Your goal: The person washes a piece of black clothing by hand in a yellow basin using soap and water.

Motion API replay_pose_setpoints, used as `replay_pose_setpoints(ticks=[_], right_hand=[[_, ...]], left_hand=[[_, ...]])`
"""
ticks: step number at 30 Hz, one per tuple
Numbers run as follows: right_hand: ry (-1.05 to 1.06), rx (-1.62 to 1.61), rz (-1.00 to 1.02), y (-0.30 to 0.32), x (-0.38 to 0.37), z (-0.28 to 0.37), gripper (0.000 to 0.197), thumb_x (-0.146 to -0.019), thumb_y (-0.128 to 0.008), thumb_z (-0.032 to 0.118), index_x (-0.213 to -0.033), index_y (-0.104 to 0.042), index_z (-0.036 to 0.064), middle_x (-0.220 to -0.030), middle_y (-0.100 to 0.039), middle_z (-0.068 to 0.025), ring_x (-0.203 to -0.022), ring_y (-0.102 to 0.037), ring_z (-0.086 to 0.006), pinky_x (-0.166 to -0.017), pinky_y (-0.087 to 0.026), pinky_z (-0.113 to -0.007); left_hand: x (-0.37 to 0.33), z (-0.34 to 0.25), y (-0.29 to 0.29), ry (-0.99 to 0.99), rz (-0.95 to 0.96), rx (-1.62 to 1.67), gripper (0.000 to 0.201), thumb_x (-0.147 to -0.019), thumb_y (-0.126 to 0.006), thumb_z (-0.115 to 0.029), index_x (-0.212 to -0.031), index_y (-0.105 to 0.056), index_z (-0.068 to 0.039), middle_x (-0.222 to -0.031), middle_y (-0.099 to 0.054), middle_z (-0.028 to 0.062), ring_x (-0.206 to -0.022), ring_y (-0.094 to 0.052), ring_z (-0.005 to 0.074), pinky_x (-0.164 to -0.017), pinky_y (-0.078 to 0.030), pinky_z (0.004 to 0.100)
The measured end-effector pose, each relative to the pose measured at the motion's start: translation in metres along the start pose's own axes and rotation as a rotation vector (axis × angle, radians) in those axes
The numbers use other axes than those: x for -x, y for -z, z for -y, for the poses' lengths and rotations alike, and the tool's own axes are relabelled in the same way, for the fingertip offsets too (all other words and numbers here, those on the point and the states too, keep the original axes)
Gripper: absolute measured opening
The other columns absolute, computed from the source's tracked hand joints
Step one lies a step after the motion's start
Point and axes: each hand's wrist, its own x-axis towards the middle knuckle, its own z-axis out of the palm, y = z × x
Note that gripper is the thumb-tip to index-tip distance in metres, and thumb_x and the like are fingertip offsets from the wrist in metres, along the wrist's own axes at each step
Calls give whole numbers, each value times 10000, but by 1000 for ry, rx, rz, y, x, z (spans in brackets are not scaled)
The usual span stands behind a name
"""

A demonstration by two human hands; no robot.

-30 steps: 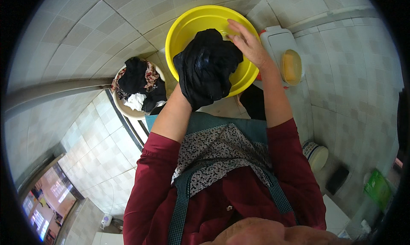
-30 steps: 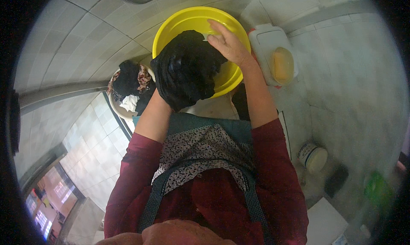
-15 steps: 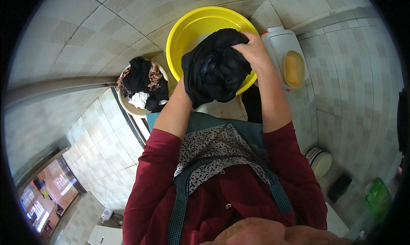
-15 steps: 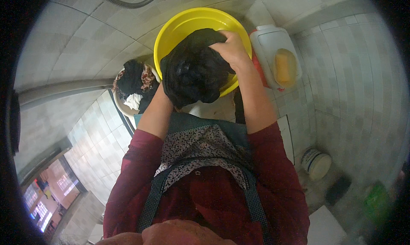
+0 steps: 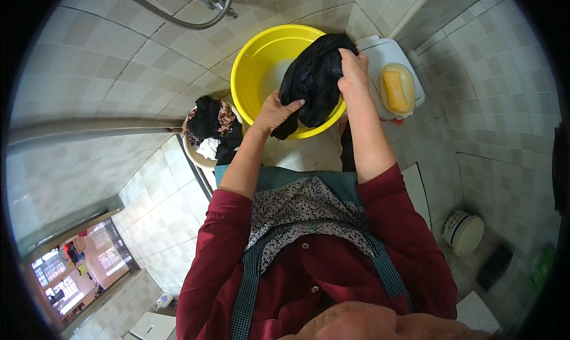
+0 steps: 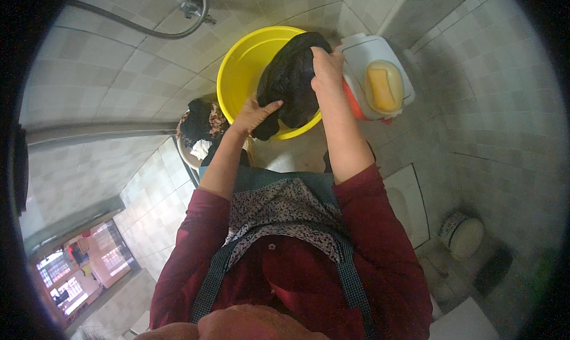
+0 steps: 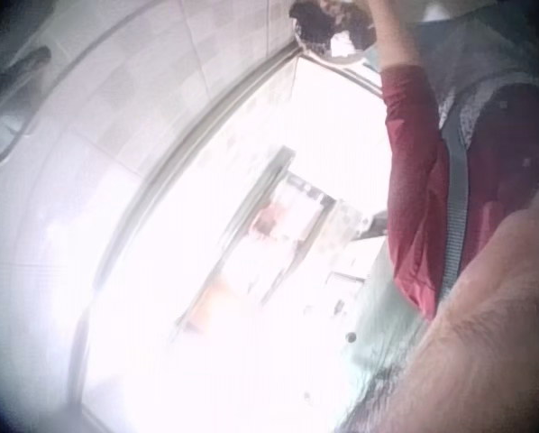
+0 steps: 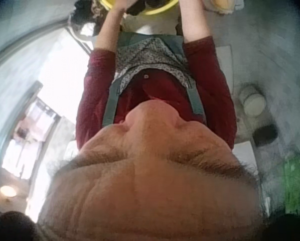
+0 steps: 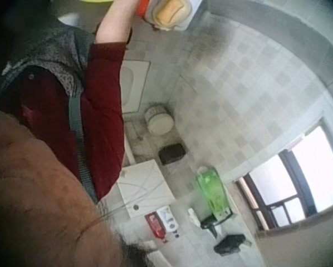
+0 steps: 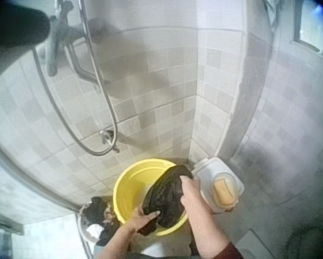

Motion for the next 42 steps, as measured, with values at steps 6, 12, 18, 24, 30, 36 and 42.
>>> replay_pose_setpoints(ticks=[6, 12, 18, 24, 30, 36, 42], right_hand=[[190, 108, 88, 11, -19, -9, 262, -733, -579, -14, -985, -617, -74, -907, -639, -107, -800, -609, -189, -737, -492, -309], [205, 148, 215, -8, -20, -2, 317, -811, -520, 24, -1114, -596, -29, -1017, -620, -105, -926, -577, -194, -856, -443, -300], [-6, -6, 560, -33, -1, -12, 353, -890, -529, 159, -1190, -564, -24, -1106, -620, -107, -1035, -567, -204, -939, -417, -311], [857, 641, 1027, -73, 90, -41, 251, -668, -623, 5, -916, -602, 28, -1122, -607, -148, -1042, -606, -292, -921, -448, -341], [1069, 1037, 726, -80, 104, -70, 286, -579, -696, 108, -834, -575, 68, -896, -586, -135, -852, -623, -353, -771, -504, -400], [728, 1003, 469, -71, 76, -59, 515, -636, -635, 83, -1143, -548, 44, -1079, -606, -200, -1021, -579, -382, -868, -469, -417], [951, 1093, 810, -74, 125, -66, 393, -640, -683, 178, -1001, -606, 43, -955, -601, -204, -875, -603, -411, -748, -502, -446]], left_hand=[[10, -8, 41, 90, -133, -400, 382, -784, -728, -219, -1044, -639, 45, -877, -693, 169, -808, -661, 241, -779, -504, 331], [38, -62, 64, 155, -184, 630, 256, -780, -673, -168, -987, -656, -18, -913, -690, 83, -831, -647, 234, -804, -515, 336], [34, -45, 51, -97, -194, 1363, 511, -907, -520, -474, -1210, -588, -69, -1213, -610, 101, -1147, -538, 279, -1018, -390, 411], [-4, -4, 52, 141, -379, 1418, 552, -853, -586, -552, -1197, -585, -121, -1136, -633, 43, -1060, -580, 239, -956, -438, 412], [-25, 23, 30, -64, -171, 1649, 374, -932, -507, -410, -1109, -580, -89, -963, -626, 40, -844, -582, 176, -786, -482, 310], [-27, -21, 13, 278, -496, 1063, 406, -903, -522, -404, -1087, -563, -44, -1013, -618, 135, -876, -600, 267, -785, -508, 403], [-52, 38, 36, -329, -4, 1535, 385, -927, -458, -416, -1060, -587, -79, -955, -614, 91, -851, -583, 245, -775, -479, 383]])
